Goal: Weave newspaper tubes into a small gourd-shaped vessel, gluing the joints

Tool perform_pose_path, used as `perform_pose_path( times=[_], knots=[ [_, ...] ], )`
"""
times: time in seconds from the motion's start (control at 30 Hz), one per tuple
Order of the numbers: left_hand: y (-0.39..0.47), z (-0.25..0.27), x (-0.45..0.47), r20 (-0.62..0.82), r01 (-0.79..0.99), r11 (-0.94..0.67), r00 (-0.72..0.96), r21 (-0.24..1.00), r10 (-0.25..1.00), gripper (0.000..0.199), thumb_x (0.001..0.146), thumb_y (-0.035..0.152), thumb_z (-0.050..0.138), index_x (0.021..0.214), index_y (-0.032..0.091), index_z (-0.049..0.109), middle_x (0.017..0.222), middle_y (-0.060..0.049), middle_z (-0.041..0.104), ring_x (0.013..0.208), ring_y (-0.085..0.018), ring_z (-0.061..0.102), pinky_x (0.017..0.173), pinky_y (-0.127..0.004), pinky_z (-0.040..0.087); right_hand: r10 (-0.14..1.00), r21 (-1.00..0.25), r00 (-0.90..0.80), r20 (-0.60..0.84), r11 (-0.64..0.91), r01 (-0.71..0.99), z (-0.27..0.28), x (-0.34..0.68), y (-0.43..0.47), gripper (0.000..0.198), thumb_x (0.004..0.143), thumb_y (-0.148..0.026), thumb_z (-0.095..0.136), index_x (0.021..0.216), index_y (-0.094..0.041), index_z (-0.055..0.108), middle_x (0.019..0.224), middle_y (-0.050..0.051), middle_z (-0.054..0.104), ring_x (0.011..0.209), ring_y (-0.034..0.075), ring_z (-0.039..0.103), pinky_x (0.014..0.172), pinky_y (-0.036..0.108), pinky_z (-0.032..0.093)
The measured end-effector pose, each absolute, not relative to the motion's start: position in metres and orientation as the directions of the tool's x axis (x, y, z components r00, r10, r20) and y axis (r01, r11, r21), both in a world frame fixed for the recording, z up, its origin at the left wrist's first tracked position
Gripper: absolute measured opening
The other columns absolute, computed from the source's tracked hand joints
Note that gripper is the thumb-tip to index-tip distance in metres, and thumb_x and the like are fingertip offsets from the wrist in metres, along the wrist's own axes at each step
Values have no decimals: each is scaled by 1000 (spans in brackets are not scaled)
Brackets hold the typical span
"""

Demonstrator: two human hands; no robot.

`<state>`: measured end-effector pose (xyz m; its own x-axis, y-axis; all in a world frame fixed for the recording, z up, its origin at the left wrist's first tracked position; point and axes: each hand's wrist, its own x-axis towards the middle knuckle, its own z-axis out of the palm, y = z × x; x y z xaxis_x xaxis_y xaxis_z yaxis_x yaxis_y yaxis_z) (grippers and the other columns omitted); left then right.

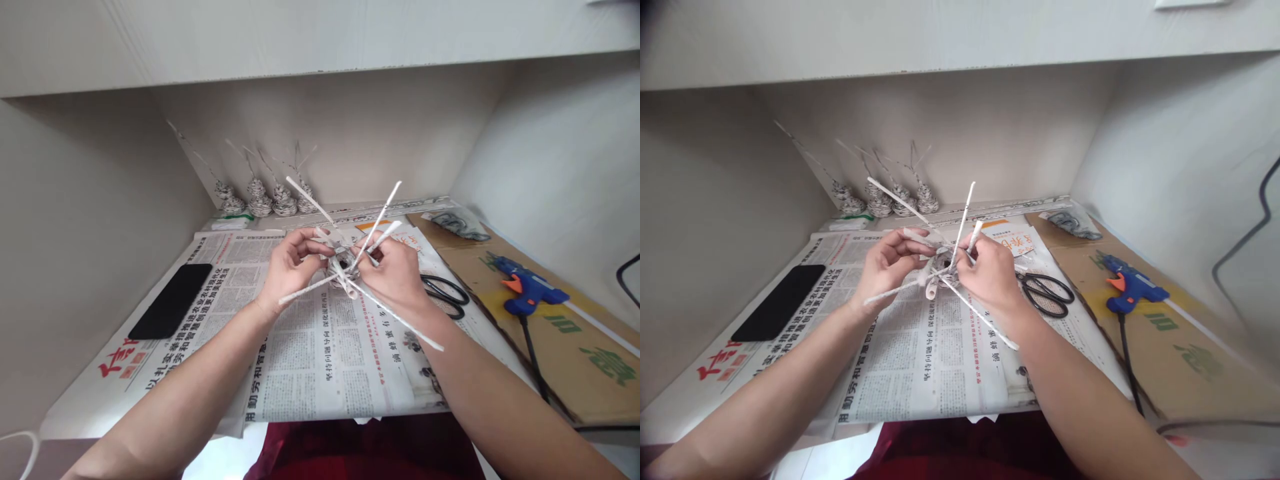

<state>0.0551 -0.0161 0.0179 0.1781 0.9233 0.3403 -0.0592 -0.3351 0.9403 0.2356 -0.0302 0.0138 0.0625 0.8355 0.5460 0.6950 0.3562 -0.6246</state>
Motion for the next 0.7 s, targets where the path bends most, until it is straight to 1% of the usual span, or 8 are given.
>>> perform_pose_path(
  times=[0.07, 0.17, 0.27, 0.33, 0.43, 0.5, 0.6, 0.7],
  knots=[
    [-13, 17, 54, 296, -70, -288, 165, 955, 941, 38, 69, 10, 66, 107, 14, 63, 82, -5, 71, 79, -17, 68, 72, -30, 58, 826, -581, 32, 563, 368, 726, 13, 235, -30, 7, 80, -26, 59, 79, -21, 65, 68, 1, 67, 59, 15, 59, 62, 29, 43],
    [-10, 17, 51, 227, -44, -223, 206, 974, 952, 33, 69, 16, 72, 101, 14, 68, 88, -6, 72, 82, -18, 69, 74, -31, 58, 792, -502, -15, 611, 402, 766, 10, 233, -32, 8, 82, -25, 57, 80, -22, 64, 70, 1, 67, 62, 16, 60, 63, 28, 42],
    [-10, 19, 48, 148, 55, -167, 252, 984, 956, 29, 71, 24, 74, 97, 13, 71, 92, -9, 74, 80, -18, 69, 77, -32, 57, 743, -410, -73, 666, 446, 796, 8, 230, -34, 7, 82, -23, 56, 80, -21, 63, 73, 2, 68, 65, 16, 61, 65, 28, 42],
    [-11, 20, 46, 157, 134, -199, 274, 971, 949, 28, 70, 25, 75, 95, 13, 72, 91, -8, 75, 81, -18, 70, 76, -30, 57, 722, -357, -110, 683, 462, 812, 6, 228, -36, 7, 82, -21, 55, 80, -21, 62, 74, 2, 68, 68, 17, 61, 66, 28, 42],
    [-15, 19, 47, 232, 261, -296, 250, 919, 940, 25, 72, 20, 72, 96, 15, 72, 85, -6, 75, 76, -18, 70, 68, -28, 56, 717, -321, -140, 683, 466, 825, 5, 226, -37, 8, 84, -21, 54, 81, -21, 61, 75, 1, 69, 70, 17, 62, 67, 28, 42],
    [-20, 18, 49, 333, 376, -385, 199, 843, 922, 23, 74, 15, 67, 96, 15, 72, 82, -5, 75, 71, -18, 69, 63, -27, 55, 716, -305, -152, 681, 466, 831, 5, 224, -38, 8, 84, -20, 53, 80, -21, 61, 75, 1, 69, 70, 17, 63, 67, 28, 41],
    [-27, 17, 52, 524, 533, -566, 247, 629, 815, 23, 77, 10, 60, 94, 17, 73, 88, -5, 75, 76, -18, 69, 70, -29, 55, 711, -270, -168, 683, 459, 846, 6, 222, -38, 9, 83, -20, 53, 79, -20, 60, 73, 2, 68, 69, 18, 62, 66, 28, 41],
    [-29, 18, 53, 611, 567, -669, 331, 480, 719, 23, 80, 11, 59, 98, 18, 73, 95, -6, 75, 82, -18, 68, 77, -31, 54, 710, -262, -164, 684, 450, 854, 6, 222, -39, 9, 84, -20, 54, 78, -20, 61, 72, 2, 67, 69, 18, 62, 66, 28, 41]
  ],
)
